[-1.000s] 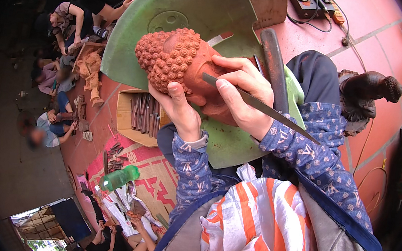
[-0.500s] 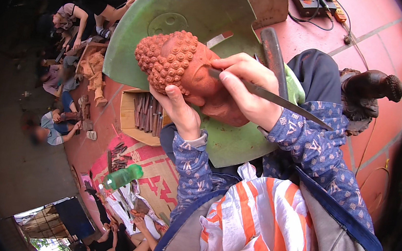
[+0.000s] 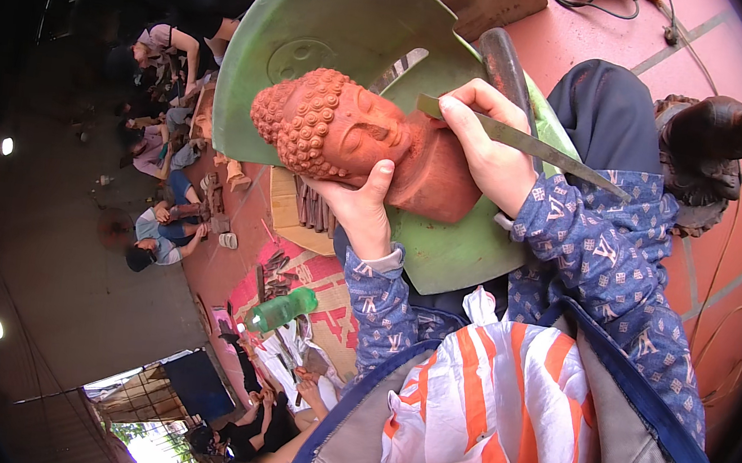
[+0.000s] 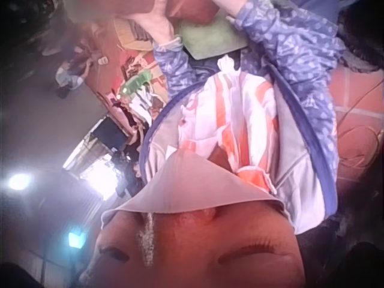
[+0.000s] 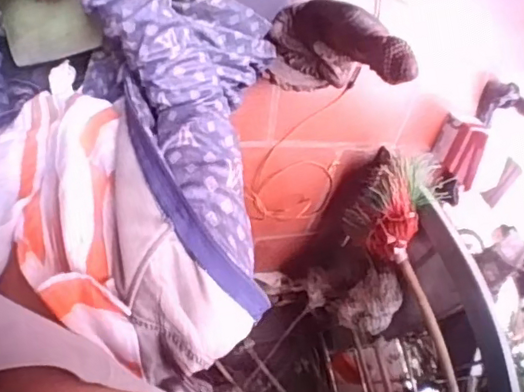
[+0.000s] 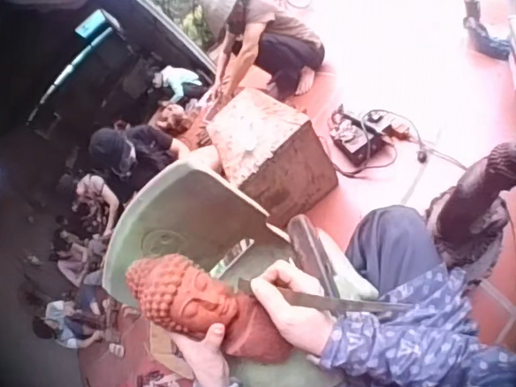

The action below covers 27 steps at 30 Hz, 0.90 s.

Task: The person carves a clay Buddha head using a metal file, focusing on the face and hair details. They hold the head steady with one hand while filing with the other, occasionally rotating the piece to access different areas.

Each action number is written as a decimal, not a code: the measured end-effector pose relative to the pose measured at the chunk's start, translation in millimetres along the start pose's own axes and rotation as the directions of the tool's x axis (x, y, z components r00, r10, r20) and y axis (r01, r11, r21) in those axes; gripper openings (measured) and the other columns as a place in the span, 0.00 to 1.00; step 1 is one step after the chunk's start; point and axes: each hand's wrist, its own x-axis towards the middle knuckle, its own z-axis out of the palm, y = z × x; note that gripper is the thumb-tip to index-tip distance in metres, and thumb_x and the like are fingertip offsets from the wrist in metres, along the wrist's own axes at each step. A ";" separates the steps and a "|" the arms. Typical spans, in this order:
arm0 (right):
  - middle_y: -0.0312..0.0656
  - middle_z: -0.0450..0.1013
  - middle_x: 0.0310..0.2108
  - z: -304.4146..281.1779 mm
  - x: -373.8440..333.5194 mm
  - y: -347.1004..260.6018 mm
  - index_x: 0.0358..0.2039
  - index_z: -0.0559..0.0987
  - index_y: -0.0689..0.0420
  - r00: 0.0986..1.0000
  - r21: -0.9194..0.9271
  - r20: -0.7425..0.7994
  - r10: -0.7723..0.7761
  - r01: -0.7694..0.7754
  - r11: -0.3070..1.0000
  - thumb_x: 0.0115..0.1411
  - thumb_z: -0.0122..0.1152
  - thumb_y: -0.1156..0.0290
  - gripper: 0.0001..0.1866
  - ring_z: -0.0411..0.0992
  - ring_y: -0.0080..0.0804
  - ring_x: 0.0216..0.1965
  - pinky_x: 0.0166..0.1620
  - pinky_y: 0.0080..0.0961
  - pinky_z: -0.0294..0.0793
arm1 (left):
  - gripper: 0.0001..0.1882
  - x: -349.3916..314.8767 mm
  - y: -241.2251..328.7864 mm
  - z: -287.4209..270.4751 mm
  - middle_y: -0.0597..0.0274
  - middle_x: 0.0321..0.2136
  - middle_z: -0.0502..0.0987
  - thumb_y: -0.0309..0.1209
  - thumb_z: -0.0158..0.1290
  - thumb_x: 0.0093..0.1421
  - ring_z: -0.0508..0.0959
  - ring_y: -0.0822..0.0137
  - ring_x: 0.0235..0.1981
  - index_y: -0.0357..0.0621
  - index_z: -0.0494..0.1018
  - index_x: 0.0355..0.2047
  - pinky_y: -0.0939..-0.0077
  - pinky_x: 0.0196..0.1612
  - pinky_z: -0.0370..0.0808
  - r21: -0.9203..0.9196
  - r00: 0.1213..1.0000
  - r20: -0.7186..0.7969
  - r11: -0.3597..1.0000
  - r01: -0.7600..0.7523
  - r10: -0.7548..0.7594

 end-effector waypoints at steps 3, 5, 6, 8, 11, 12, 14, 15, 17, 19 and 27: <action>0.39 0.75 0.26 5.8 -0.1 -3.9 0.35 0.75 0.61 0.999 0.113 -0.029 0.017 -0.013 0.994 0.64 0.58 0.72 0.06 0.72 0.21 0.29 0.34 0.22 0.71 | 0.61 -3.4 3.7 10.0 0.50 0.65 0.54 0.25 0.71 0.46 0.59 0.57 0.66 0.40 0.39 0.70 0.60 0.71 0.52 -0.058 0.999 -0.024 0.997 0.042 -0.044; 0.40 0.75 0.27 5.5 -6.2 -13.4 0.33 0.76 0.60 0.997 -0.063 -0.013 -0.081 0.080 0.995 0.62 0.59 0.74 0.03 0.74 0.24 0.28 0.32 0.25 0.73 | 0.60 -4.2 -1.7 6.8 0.50 0.64 0.55 0.26 0.71 0.47 0.60 0.57 0.65 0.40 0.39 0.70 0.60 0.70 0.55 -0.008 0.999 -0.025 1.000 0.030 -0.030; 0.39 0.75 0.28 4.7 -5.8 -15.4 0.32 0.76 0.58 0.978 -0.166 0.043 -0.204 0.209 0.964 0.58 0.63 0.73 0.04 0.75 0.30 0.29 0.36 0.28 0.72 | 0.59 -3.9 -3.2 6.5 0.49 0.64 0.55 0.26 0.71 0.48 0.61 0.57 0.64 0.40 0.40 0.70 0.61 0.69 0.57 0.013 0.999 -0.025 1.000 0.021 -0.020; 0.39 0.75 0.28 0.6 -5.0 -12.8 0.31 0.77 0.55 0.836 -0.346 0.242 -0.492 0.549 0.761 0.55 0.66 0.71 0.06 0.74 0.35 0.32 0.42 0.31 0.70 | 0.57 -5.7 -6.5 4.0 0.48 0.64 0.55 0.27 0.71 0.48 0.63 0.57 0.63 0.39 0.41 0.69 0.61 0.68 0.60 0.029 1.000 -0.027 0.999 0.015 -0.014; 0.40 0.76 0.31 9.1 -18.4 -11.6 0.32 0.80 0.55 0.774 -0.324 0.332 -0.540 0.631 0.705 0.51 0.67 0.70 0.08 0.75 0.36 0.36 0.50 0.34 0.67 | 0.55 1.2 -43.7 -32.6 0.48 0.63 0.57 0.29 0.71 0.50 0.65 0.58 0.62 0.39 0.43 0.67 0.62 0.66 0.63 -0.116 0.991 0.053 0.985 0.130 -0.125; 0.40 0.77 0.33 13.9 -23.7 -10.2 0.33 0.81 0.55 0.773 -0.309 0.340 -0.536 0.630 0.713 0.51 0.67 0.68 0.09 0.75 0.35 0.38 0.51 0.35 0.67 | 0.55 1.5 -49.0 -38.3 0.48 0.63 0.57 0.29 0.70 0.50 0.65 0.58 0.62 0.39 0.43 0.67 0.62 0.65 0.64 -0.193 0.982 0.084 0.964 0.181 -0.167; 0.38 0.77 0.35 21.7 -32.4 -10.6 0.36 0.81 0.55 0.748 -0.301 0.372 -0.550 0.658 0.691 0.49 0.65 0.69 0.12 0.75 0.35 0.40 0.52 0.36 0.67 | 0.54 -3.5 -59.5 -49.0 0.48 0.62 0.57 0.29 0.70 0.50 0.65 0.58 0.61 0.39 0.43 0.67 0.62 0.65 0.64 -0.302 0.968 0.112 0.920 0.248 -0.224; 0.37 0.77 0.34 26.5 -33.9 -8.4 0.36 0.81 0.54 0.739 -0.326 0.381 -0.555 0.670 0.667 0.49 0.65 0.69 0.12 0.75 0.34 0.39 0.51 0.35 0.67 | 0.54 -5.1 -58.1 -45.1 0.48 0.62 0.57 0.30 0.70 0.51 0.65 0.58 0.61 0.39 0.43 0.67 0.62 0.65 0.64 -0.353 0.963 0.124 0.896 0.269 -0.240; 0.34 0.76 0.33 34.4 -33.2 -4.3 0.37 0.82 0.54 0.726 -0.357 0.387 -0.568 0.686 0.634 0.49 0.65 0.69 0.12 0.74 0.33 0.38 0.49 0.35 0.67 | 0.54 -6.0 -55.9 -35.4 0.47 0.62 0.58 0.30 0.70 0.51 0.66 0.58 0.61 0.39 0.43 0.67 0.62 0.64 0.65 -0.420 0.958 0.137 0.861 0.287 -0.253; 0.33 0.75 0.32 38.8 -31.2 -1.7 0.37 0.82 0.53 0.716 -0.364 0.383 -0.583 0.698 0.617 0.49 0.65 0.69 0.12 0.74 0.32 0.37 0.47 0.35 0.66 | 0.53 -6.6 -53.2 -30.4 0.47 0.62 0.58 0.30 0.69 0.51 0.66 0.59 0.60 0.39 0.43 0.67 0.62 0.63 0.65 -0.460 0.955 0.144 0.837 0.296 -0.258; 0.33 0.76 0.30 39.4 -30.8 -7.8 0.34 0.82 0.54 0.727 -0.418 0.345 -0.594 0.686 0.596 0.47 0.65 0.70 0.11 0.72 0.32 0.33 0.46 0.36 0.64 | 0.52 -7.9 -47.6 -23.8 0.47 0.61 0.60 0.32 0.68 0.53 0.68 0.59 0.59 0.39 0.43 0.67 0.61 0.61 0.67 -0.513 0.961 0.126 0.813 0.277 -0.248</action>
